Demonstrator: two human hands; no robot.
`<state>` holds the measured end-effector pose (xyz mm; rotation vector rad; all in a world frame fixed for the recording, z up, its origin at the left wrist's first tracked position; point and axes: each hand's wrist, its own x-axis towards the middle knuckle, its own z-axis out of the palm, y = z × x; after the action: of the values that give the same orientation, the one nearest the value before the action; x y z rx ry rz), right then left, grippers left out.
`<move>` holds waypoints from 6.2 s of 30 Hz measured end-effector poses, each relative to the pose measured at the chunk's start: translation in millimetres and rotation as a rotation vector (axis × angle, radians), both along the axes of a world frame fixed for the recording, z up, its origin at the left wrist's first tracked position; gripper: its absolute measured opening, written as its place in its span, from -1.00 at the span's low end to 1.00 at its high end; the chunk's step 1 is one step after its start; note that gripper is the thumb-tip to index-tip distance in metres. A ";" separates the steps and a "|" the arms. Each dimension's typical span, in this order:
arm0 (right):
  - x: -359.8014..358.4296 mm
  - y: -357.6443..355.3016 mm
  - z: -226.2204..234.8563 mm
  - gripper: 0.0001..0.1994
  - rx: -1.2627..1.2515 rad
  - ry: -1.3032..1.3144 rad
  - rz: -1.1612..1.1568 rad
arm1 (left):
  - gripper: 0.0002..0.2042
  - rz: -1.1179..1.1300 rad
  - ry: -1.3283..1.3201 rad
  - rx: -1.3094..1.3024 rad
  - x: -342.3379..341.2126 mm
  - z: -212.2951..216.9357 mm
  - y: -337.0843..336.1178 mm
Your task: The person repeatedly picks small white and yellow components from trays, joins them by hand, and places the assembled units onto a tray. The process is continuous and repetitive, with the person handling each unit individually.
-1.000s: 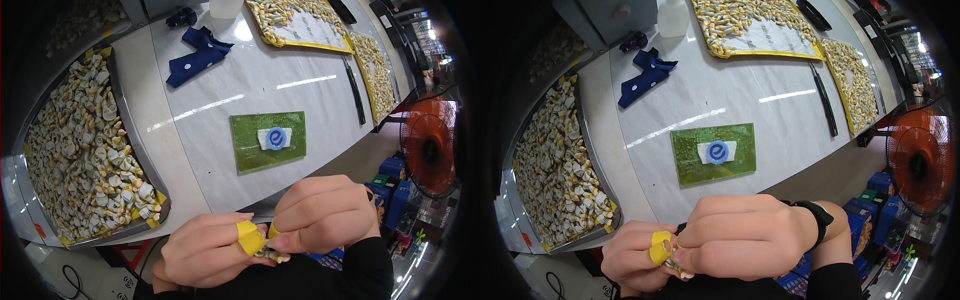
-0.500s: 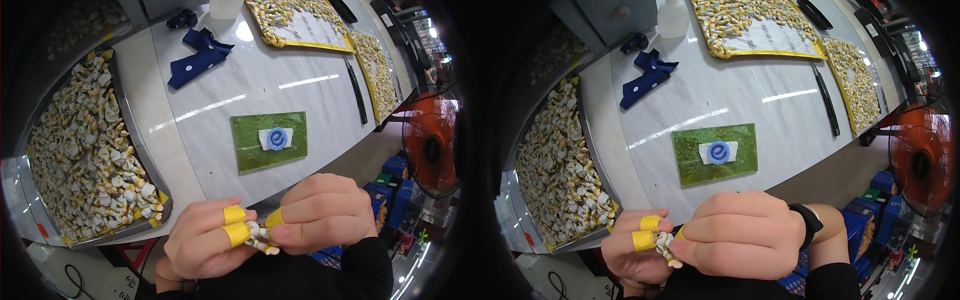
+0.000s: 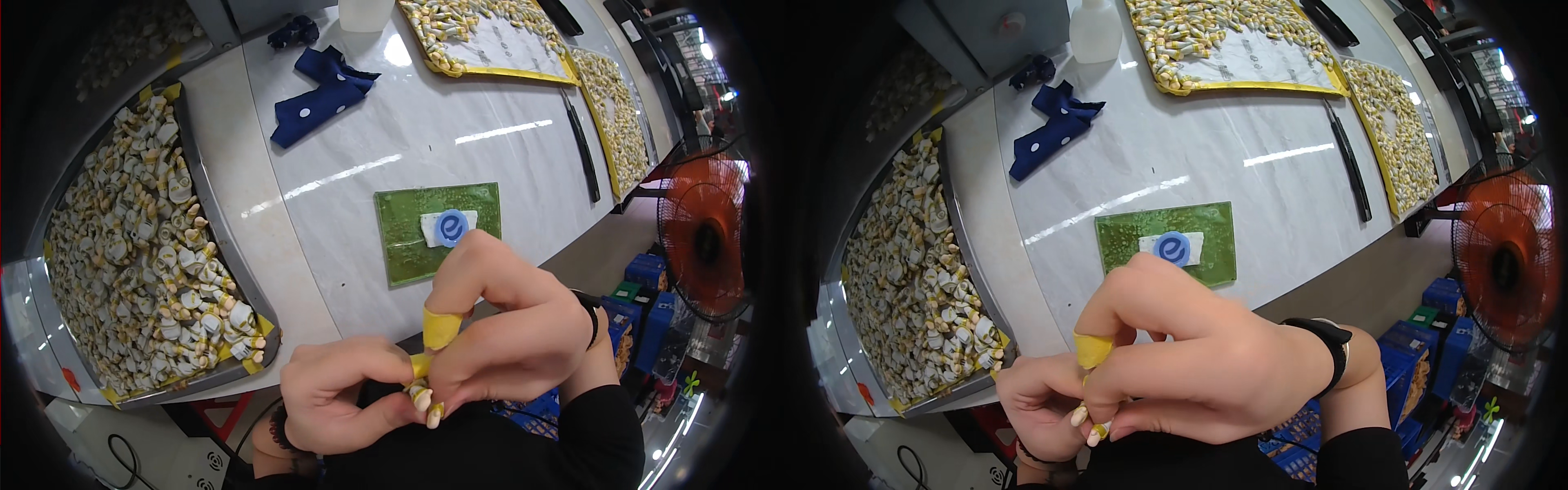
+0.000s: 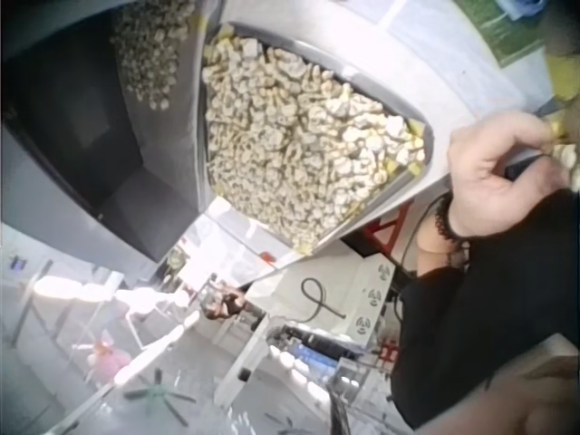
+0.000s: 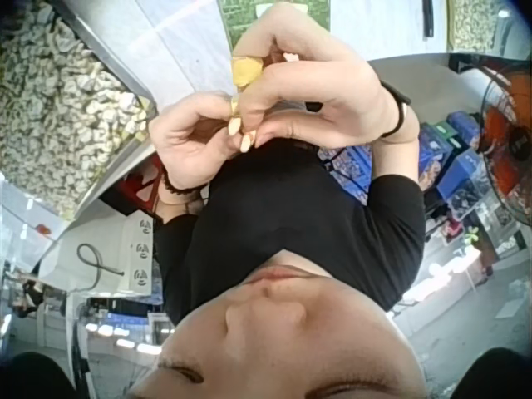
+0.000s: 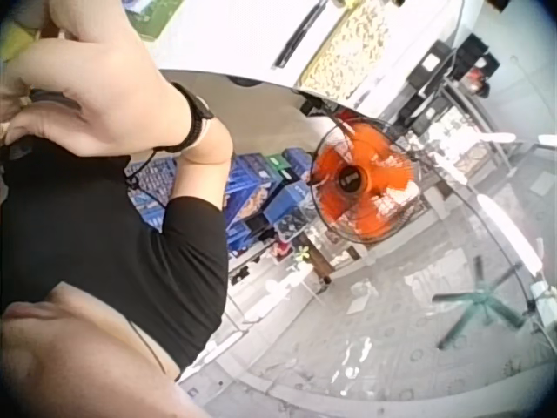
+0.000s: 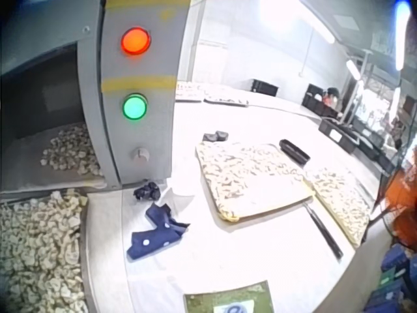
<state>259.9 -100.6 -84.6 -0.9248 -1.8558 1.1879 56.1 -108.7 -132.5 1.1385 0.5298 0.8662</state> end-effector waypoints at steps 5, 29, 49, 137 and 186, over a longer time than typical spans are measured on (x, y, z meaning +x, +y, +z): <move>-1.3 2.8 -0.8 -0.84 0.065 -0.038 0.060 | -0.81 -0.062 0.057 -0.035 -5.6 5.9 3.0; 58.7 -11.5 33.2 -0.85 0.243 -0.267 -0.465 | -0.60 0.424 1.577 0.889 -161.6 27.6 308.3; 188.6 178.7 -21.5 -0.87 0.318 -1.158 -0.440 | -0.80 -0.788 0.083 0.111 -28.9 56.5 21.0; 3.7 7.0 22.3 -0.92 0.535 -0.219 0.031 | -0.70 0.076 0.108 0.129 4.8 8.8 10.7; 42.1 21.0 -0.7 -0.84 0.570 -0.870 -0.020 | -0.66 0.154 -0.029 -0.152 -7.1 3.8 -7.7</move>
<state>302.0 -79.6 -85.3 -1.2019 -2.6348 0.1502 49.0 -116.3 -128.7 0.9550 0.6550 0.9572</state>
